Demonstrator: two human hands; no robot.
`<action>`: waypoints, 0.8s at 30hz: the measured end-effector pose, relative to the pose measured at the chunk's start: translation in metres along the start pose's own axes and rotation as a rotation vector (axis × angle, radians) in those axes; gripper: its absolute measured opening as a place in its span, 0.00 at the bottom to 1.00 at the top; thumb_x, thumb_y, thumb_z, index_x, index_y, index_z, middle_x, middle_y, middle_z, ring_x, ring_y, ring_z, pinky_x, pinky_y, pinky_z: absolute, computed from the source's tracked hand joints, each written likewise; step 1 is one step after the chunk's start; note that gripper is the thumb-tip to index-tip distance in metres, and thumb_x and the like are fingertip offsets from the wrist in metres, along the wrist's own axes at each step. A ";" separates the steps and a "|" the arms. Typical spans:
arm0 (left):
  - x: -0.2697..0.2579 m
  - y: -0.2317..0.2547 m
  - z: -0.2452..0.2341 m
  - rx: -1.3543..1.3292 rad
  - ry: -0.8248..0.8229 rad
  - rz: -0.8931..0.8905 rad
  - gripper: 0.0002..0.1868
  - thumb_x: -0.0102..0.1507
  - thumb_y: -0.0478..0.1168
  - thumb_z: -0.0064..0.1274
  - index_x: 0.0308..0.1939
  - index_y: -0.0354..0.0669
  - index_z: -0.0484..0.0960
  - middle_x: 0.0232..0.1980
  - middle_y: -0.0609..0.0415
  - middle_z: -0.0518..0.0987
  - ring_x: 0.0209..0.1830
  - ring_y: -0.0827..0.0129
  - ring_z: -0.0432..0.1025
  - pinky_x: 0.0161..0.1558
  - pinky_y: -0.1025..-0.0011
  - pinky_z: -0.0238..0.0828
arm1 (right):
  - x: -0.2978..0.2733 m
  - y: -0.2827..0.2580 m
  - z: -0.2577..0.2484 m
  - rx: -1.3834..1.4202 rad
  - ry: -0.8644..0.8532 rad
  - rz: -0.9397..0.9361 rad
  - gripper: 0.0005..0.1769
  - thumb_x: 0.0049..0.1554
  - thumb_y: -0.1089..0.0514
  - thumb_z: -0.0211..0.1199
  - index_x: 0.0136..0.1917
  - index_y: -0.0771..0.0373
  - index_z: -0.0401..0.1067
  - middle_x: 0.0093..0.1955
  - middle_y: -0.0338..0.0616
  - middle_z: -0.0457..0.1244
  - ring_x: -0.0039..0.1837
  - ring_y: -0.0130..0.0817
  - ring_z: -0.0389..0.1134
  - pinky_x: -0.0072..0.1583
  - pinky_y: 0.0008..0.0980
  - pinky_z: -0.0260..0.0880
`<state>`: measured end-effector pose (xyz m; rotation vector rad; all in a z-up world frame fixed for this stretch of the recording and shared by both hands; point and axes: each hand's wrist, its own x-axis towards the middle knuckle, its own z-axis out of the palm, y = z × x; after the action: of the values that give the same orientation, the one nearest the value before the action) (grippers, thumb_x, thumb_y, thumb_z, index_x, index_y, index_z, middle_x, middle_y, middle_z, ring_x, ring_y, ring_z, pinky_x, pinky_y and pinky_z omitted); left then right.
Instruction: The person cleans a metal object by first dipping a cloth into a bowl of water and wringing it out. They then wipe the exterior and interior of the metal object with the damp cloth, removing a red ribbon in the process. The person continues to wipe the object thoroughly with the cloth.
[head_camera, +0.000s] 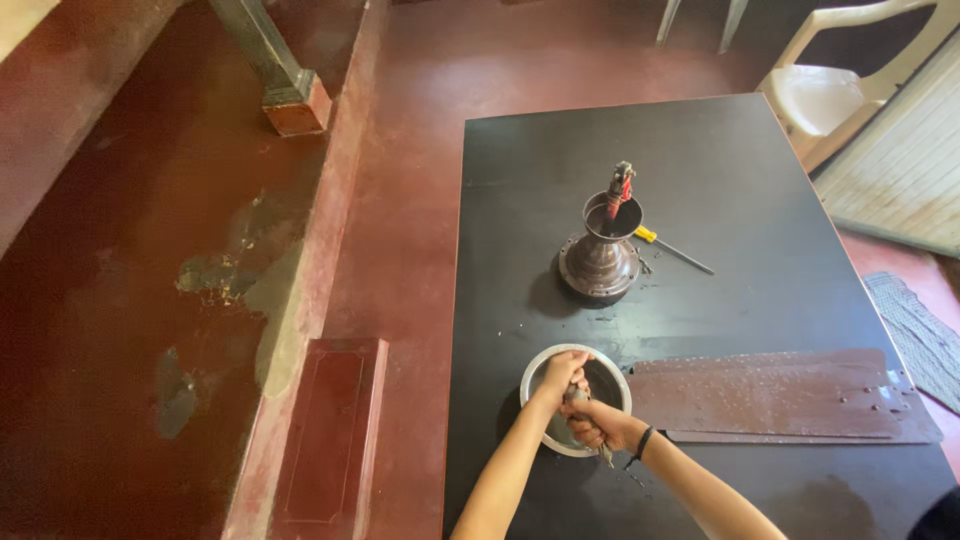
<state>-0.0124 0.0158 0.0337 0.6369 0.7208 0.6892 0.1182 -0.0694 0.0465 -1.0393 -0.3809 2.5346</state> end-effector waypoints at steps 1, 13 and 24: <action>0.002 0.001 0.003 0.009 0.040 0.006 0.11 0.71 0.44 0.50 0.45 0.39 0.77 0.19 0.62 0.61 0.17 0.74 0.59 0.25 0.71 0.63 | 0.001 -0.001 0.000 -0.080 0.026 -0.036 0.09 0.64 0.51 0.57 0.43 0.54 0.65 0.25 0.28 0.50 0.24 0.18 0.45 0.27 0.22 0.40; -0.002 -0.001 0.012 0.072 0.322 0.165 0.11 0.73 0.40 0.42 0.42 0.39 0.77 0.17 0.57 0.62 0.11 0.73 0.57 0.16 0.70 0.58 | 0.021 0.008 0.011 -0.602 0.545 -0.229 0.18 0.56 0.53 0.64 0.30 0.61 0.63 0.25 0.39 0.56 0.23 0.29 0.53 0.27 0.31 0.46; -0.005 -0.006 0.010 0.255 0.531 0.345 0.13 0.74 0.39 0.37 0.43 0.37 0.75 0.16 0.51 0.67 0.09 0.69 0.61 0.15 0.67 0.57 | 0.032 0.017 0.022 -1.162 0.924 -0.488 0.43 0.50 0.49 0.72 0.66 0.77 0.57 0.50 0.68 0.68 0.55 0.61 0.72 0.55 0.47 0.74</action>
<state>-0.0053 0.0055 0.0372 0.8328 1.2192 1.1170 0.0775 -0.0726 0.0359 -1.9778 -1.6016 1.0470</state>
